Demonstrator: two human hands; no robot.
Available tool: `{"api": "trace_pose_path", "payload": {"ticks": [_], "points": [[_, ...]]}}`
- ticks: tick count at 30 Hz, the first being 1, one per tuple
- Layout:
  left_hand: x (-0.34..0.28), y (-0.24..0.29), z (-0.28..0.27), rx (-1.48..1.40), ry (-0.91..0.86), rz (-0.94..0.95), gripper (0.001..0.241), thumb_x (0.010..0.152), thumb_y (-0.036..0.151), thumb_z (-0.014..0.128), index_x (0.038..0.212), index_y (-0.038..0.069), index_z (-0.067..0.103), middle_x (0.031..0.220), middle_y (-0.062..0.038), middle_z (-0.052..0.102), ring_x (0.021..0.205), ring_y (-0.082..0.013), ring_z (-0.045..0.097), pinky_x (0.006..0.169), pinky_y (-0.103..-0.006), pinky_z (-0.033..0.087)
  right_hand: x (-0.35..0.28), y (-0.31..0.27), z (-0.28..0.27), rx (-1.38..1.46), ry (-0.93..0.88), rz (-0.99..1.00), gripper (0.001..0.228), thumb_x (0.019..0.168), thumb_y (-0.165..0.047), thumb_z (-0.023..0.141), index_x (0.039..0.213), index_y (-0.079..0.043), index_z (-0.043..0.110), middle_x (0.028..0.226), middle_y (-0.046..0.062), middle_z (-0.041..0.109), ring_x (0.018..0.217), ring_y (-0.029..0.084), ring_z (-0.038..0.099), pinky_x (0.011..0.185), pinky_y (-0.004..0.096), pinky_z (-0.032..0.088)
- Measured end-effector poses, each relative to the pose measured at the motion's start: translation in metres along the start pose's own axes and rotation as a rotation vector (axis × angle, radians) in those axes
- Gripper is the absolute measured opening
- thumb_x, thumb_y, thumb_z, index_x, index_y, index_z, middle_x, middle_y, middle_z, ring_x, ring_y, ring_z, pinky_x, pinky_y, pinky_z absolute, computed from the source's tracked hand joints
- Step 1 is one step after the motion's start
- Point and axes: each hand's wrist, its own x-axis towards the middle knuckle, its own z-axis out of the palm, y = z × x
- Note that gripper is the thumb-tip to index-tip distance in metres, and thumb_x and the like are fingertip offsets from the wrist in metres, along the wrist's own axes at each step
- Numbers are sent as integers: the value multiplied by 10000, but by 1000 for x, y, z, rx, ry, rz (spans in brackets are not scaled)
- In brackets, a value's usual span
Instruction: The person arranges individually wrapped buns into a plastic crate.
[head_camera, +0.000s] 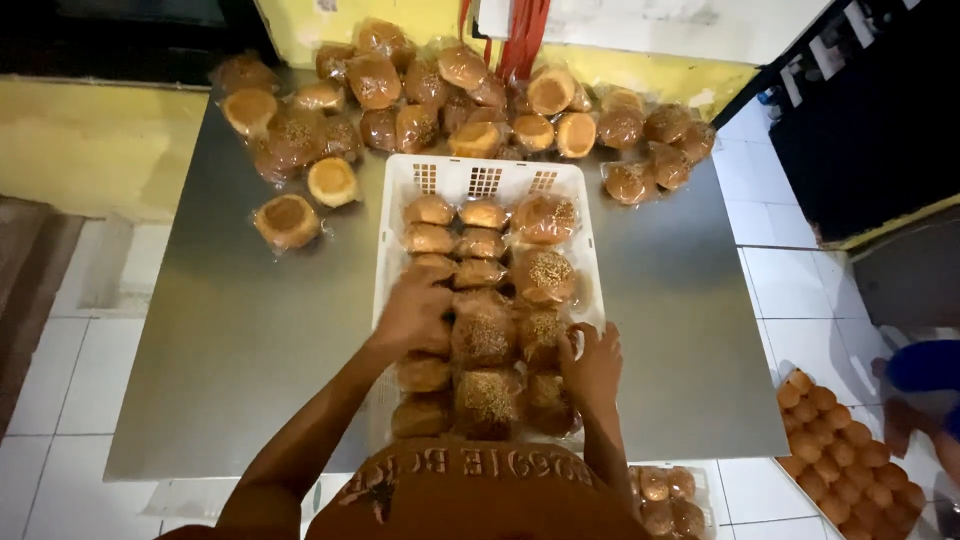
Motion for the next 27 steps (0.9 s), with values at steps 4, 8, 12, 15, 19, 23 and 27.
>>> {"api": "trace_pose_path", "payload": {"ticks": [4,8,12,15,19,23,27], "points": [[18,-21,-47,-381,335,-212,330,852,151,710,1151,26,651,1135,-202,691,1050,-404,663,878,-514,540,-1,0,-1,-10,-9,-4,395,893,-396,714,1200,-148,688,1393,263,492,1242,478,518,996,569,447],[23,-148,-53,310,690,-314,303,855,113,733,1137,18,680,1138,-243,667,1093,-439,612,991,-540,457,-1,-3,-2,-14,19,0,395,897,-406,717,1193,-148,690,1397,282,489,1219,488,539,985,556,471],[20,-221,-64,376,722,-448,464,886,128,714,1328,43,599,1303,-208,647,1229,-418,587,1161,-573,406,2,-1,0,-26,6,-20,397,914,-401,704,1211,-139,683,1358,276,505,1197,491,547,962,556,481],[18,-240,-78,431,447,-771,773,737,345,874,1401,160,523,1466,-252,450,1330,-535,389,1091,-640,286,5,0,3,-121,49,-80,404,909,-410,726,1191,-124,692,1350,328,478,1194,512,530,935,585,453],[2,-288,-69,590,435,-715,970,732,440,884,1561,213,435,1653,-260,206,1437,-622,292,1127,-683,324,4,-10,-3,-31,-21,34,396,921,-419,691,1221,-160,670,1392,268,504,1200,475,558,986,548,482],[13,-217,-100,383,449,-873,838,819,427,849,1533,217,462,1584,-186,358,1377,-510,386,1077,-607,415,7,6,13,-28,37,3,379,901,-409,711,1178,-153,684,1410,284,490,1211,494,541,982,564,474],[5,-296,-76,290,683,-703,746,776,317,860,1420,95,554,1396,-176,576,1249,-384,587,1044,-530,507,7,14,18,-101,10,-10,403,920,-395,705,1221,-129,674,1394,313,480,1202,507,536,944,572,481]]}}
